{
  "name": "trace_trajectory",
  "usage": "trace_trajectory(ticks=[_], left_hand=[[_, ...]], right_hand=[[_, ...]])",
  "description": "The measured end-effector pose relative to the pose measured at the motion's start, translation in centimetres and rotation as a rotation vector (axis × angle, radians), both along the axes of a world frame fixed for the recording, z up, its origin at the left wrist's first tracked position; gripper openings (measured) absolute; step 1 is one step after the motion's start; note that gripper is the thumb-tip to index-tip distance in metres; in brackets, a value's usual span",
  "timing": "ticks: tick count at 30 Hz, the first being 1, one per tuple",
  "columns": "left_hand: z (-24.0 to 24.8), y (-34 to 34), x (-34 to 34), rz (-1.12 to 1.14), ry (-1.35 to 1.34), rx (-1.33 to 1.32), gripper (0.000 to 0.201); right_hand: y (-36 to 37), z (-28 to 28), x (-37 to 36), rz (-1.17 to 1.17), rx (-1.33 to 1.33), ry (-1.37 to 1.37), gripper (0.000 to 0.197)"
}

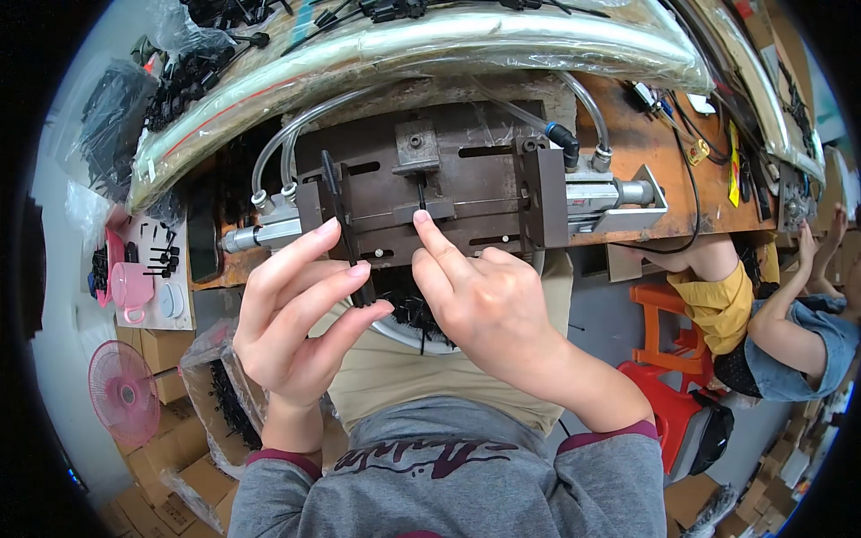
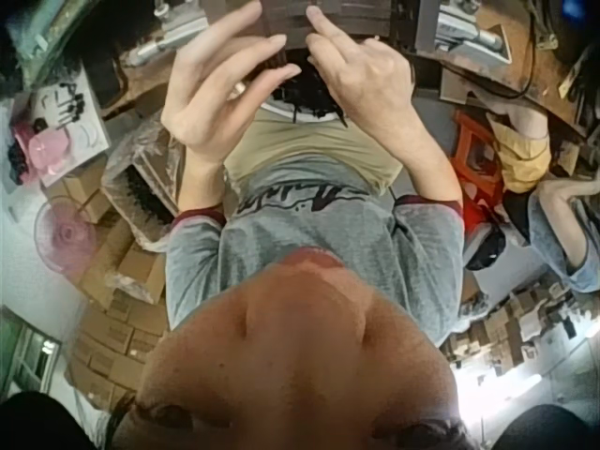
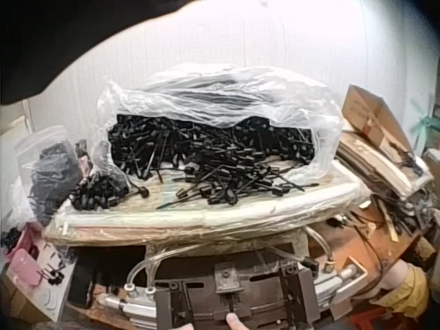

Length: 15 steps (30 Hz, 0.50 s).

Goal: Assembling small black plastic components using a manual press jig.

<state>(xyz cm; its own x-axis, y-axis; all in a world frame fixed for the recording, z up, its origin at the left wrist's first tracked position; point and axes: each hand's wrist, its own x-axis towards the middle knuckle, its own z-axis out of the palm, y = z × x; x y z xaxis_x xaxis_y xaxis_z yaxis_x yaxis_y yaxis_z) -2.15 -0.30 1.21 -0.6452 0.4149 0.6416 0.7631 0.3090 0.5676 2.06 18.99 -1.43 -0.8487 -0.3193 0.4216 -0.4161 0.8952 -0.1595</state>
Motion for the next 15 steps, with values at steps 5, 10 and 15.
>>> trace_trajectory(ticks=[5, 10, 15], left_hand=[[-0.2, -0.4, 0.1, -0.003, 0.051, 0.006, 0.036], [-1.7, -0.1, 0.7, -0.029, -0.065, 0.038, 0.039], [-2.8, 1.7, 1.1, -0.052, -0.039, -0.053, 0.037]], right_hand=[[1.7, 3.0, -1.3, 0.1, -0.054, -0.085, 0.025], [4.6, 8.1, -8.0, 0.092, -0.19, 0.153, 0.028], [6.7, 12.5, -15.2, 0.247, 0.313, 0.472, 0.028]])
